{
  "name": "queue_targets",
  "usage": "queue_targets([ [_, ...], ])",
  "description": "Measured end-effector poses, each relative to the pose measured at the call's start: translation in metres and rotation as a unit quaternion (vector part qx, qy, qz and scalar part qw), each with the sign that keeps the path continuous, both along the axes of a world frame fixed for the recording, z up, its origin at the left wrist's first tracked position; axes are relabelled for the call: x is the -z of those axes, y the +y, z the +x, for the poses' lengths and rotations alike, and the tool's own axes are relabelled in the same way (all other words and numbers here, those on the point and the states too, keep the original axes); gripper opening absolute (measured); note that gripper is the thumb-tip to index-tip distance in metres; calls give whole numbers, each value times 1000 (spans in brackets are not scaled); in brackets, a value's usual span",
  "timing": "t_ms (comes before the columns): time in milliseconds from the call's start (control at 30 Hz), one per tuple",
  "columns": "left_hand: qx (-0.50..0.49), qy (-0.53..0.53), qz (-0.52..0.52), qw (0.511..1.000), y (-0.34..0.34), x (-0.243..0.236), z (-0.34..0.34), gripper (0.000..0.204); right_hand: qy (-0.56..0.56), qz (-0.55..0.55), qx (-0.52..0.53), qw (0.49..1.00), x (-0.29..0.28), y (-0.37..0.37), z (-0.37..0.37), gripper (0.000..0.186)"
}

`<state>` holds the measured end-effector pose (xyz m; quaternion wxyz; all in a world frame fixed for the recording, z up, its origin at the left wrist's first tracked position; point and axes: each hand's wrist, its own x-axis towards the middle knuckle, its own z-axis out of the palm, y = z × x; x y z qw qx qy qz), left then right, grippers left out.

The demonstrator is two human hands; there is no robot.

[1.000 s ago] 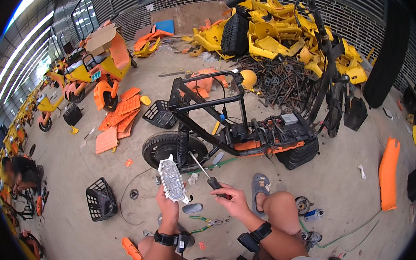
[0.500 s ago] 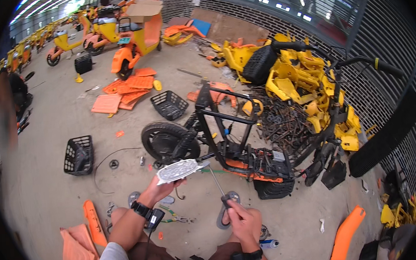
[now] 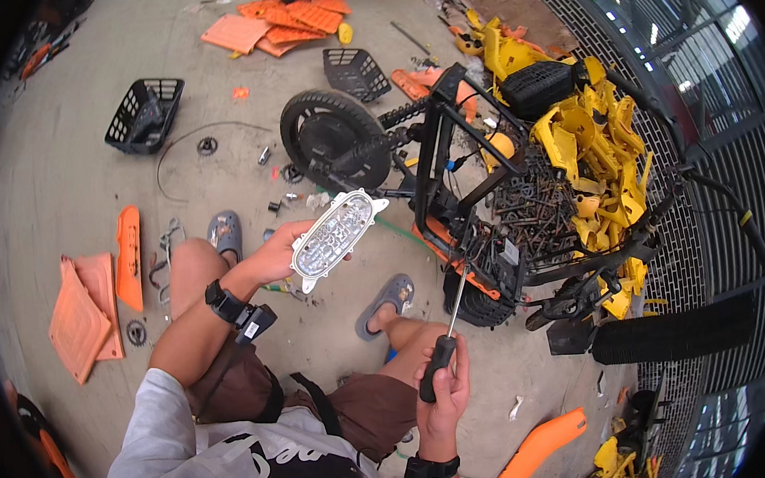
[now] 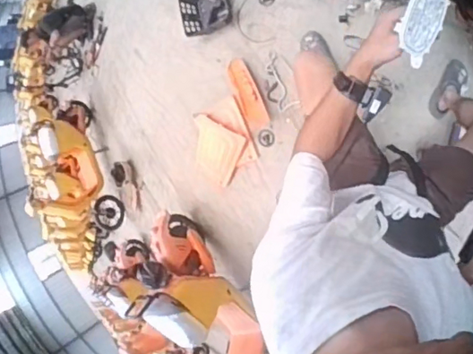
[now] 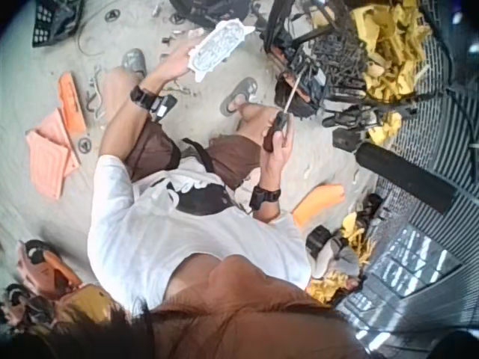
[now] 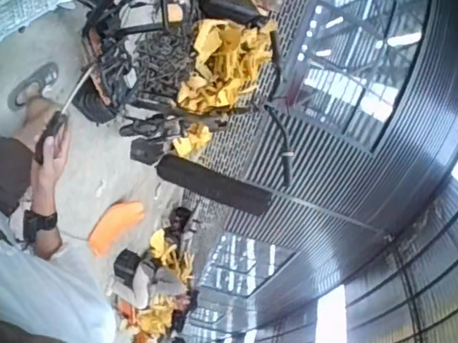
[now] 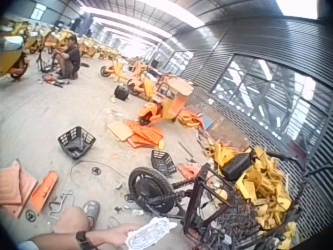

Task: The person sits on the floor of a large workshop and uses a screwdriver to disassemble a white plastic component, handling various small internal parts while an electric scooter frame sits in front of them.

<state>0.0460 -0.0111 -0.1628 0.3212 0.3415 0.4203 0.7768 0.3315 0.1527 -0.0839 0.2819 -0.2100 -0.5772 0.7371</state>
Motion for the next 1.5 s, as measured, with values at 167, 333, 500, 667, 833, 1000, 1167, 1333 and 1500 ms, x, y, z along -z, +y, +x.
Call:
queue_targets([
  [167,-14,46,-32,998,-3,21,-1,32,8,-86,-87,993,18,-8,-27,72],
  [333,15,13,-67,998,2,31,1,33,33,-127,-121,984,49,-12,-79,62],
  [500,50,20,-126,991,3,32,10,32,84,-142,-40,985,75,-3,-118,45],
  [667,135,45,-171,975,9,21,17,30,99,-197,-14,975,84,5,-120,47],
  [833,173,69,-244,952,19,8,22,37,67,-211,-1,975,85,11,-118,49],
  [1000,239,29,-238,941,13,12,20,45,89,-263,-23,961,85,12,-111,47],
  [1167,302,-323,-105,891,16,22,22,46,86,-292,-25,952,85,9,-113,48],
  [1333,320,-303,-149,885,24,22,33,63,11,-170,-20,985,90,6,-117,46],
  [1500,262,-273,-196,905,23,23,24,67,-18,-48,-8,999,90,9,-112,43],
])
